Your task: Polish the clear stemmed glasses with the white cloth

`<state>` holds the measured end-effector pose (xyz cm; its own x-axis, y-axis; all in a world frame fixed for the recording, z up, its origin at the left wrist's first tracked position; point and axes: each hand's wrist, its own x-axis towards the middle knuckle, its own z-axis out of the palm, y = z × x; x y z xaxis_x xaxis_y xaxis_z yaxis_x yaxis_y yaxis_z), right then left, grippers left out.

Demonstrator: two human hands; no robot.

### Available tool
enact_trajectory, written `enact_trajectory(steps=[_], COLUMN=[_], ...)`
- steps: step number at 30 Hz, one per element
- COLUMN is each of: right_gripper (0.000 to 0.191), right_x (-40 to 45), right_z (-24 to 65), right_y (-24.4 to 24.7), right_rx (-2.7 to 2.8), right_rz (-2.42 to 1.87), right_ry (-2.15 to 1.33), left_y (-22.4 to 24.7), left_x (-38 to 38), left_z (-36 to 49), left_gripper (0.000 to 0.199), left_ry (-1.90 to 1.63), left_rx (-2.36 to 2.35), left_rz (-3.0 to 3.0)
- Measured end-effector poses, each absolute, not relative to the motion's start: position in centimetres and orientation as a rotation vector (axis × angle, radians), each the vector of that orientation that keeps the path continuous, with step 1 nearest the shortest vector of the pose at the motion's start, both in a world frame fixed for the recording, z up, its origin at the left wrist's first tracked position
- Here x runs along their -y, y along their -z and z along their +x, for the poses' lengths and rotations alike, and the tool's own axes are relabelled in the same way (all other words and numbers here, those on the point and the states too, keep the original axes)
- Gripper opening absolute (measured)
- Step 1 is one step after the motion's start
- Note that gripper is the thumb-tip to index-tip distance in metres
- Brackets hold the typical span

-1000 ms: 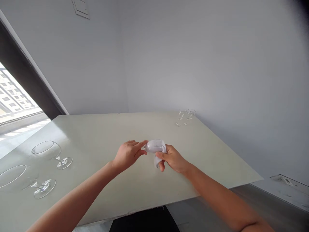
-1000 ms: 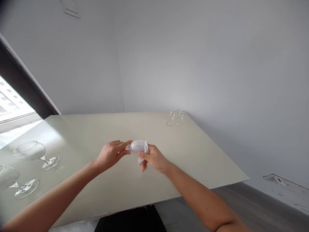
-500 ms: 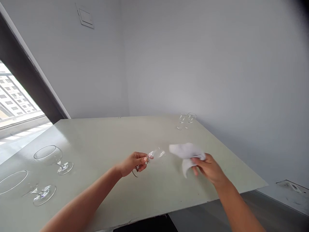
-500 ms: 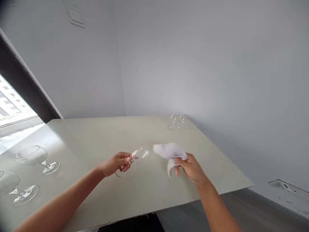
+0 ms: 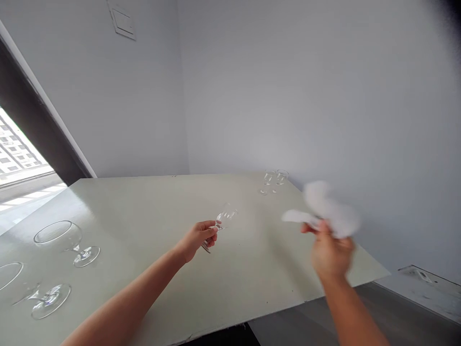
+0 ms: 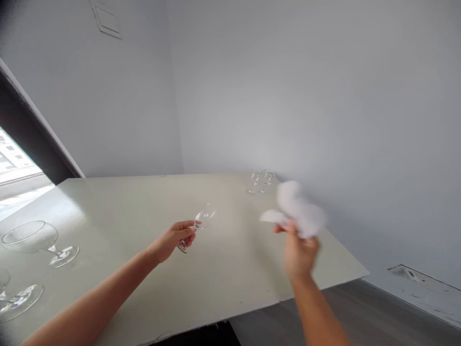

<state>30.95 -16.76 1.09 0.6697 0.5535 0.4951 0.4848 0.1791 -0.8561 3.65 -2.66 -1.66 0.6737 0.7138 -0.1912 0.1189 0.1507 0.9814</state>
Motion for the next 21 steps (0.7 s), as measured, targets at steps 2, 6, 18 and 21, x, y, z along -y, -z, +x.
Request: enact_trajectory(steps=[2, 6, 18, 21], right_gripper=[0.029, 0.032, 0.033, 0.043], right_x=[13.7, 10.8, 5.8, 4.3], right_z=[27.1, 21.9, 20.8, 21.8], right_y=[-0.3, -0.7, 0.6, -0.6], right_rx=[1.381, 2.171, 2.145, 1.629], right_rz=[-1.478, -1.461, -1.339, -1.514], right_ry=[0.186, 0.526, -0.074, -0.835], left_y=[2.0, 2.4, 2.9, 2.8], left_x=[2.7, 2.8, 3.5, 3.8], left_z=[3.6, 3.3, 2.9, 2.9], left_gripper=[0.033, 0.014, 0.024, 0.033], left_ry=[-0.482, -0.439, -0.519, -0.729], left_rx=[-0.855, -1.055, -1.047, -1.034], left_rz=[1.449, 1.586, 1.977, 2.155])
